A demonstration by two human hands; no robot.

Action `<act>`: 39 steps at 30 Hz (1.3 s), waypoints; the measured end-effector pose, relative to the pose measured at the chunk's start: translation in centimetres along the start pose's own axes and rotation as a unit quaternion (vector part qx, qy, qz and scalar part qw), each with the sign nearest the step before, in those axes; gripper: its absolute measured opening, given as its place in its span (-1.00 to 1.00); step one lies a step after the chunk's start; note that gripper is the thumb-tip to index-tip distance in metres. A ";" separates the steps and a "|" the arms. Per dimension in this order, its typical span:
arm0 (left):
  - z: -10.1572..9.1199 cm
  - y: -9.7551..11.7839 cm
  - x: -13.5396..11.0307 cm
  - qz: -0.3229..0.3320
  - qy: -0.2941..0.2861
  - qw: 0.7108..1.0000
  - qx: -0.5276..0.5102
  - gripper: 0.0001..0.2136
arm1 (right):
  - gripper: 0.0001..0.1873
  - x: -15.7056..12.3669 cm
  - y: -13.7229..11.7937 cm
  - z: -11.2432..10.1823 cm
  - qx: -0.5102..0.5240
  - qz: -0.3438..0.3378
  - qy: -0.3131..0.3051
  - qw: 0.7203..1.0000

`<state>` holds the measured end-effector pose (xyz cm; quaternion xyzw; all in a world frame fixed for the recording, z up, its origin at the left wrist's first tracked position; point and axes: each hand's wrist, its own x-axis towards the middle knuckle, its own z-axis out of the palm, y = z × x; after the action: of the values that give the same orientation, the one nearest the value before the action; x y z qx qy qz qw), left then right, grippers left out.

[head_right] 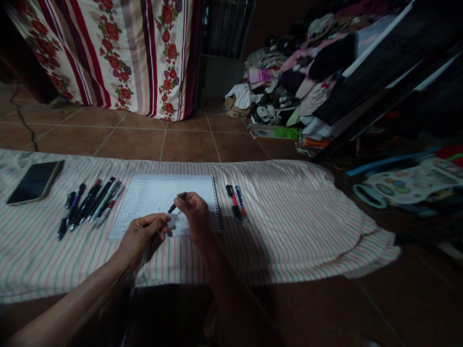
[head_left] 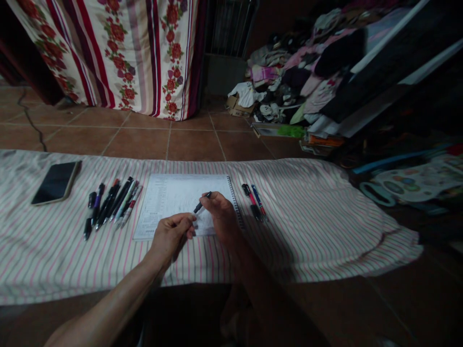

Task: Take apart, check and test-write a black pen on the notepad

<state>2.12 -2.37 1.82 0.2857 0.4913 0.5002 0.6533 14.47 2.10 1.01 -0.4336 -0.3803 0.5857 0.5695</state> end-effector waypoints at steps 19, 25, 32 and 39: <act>0.0 0.1 0.1 -0.003 0.003 1.000 0.007 -0.80 | -0.64 0.3 0.6 -0.1 0.019 0.003 -0.018 1.000; -0.3 0.0 0.5 0.018 -0.005 1.000 -0.011 -0.81 | -0.59 -0.3 0.0 -0.2 0.023 0.013 -0.078 0.997; -0.3 -0.3 0.2 0.014 -0.003 1.000 0.003 -0.80 | -0.65 -0.1 0.2 0.3 -0.016 0.031 -0.008 0.999; 0.0 0.3 0.1 0.005 0.010 1.000 -0.007 -0.81 | -0.57 -0.2 0.3 0.0 0.013 0.001 -0.064 0.998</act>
<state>1.96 -2.20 2.06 0.2786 0.4931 0.5096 0.6478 14.32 1.86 0.75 -0.3886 -0.4078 0.6178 0.5486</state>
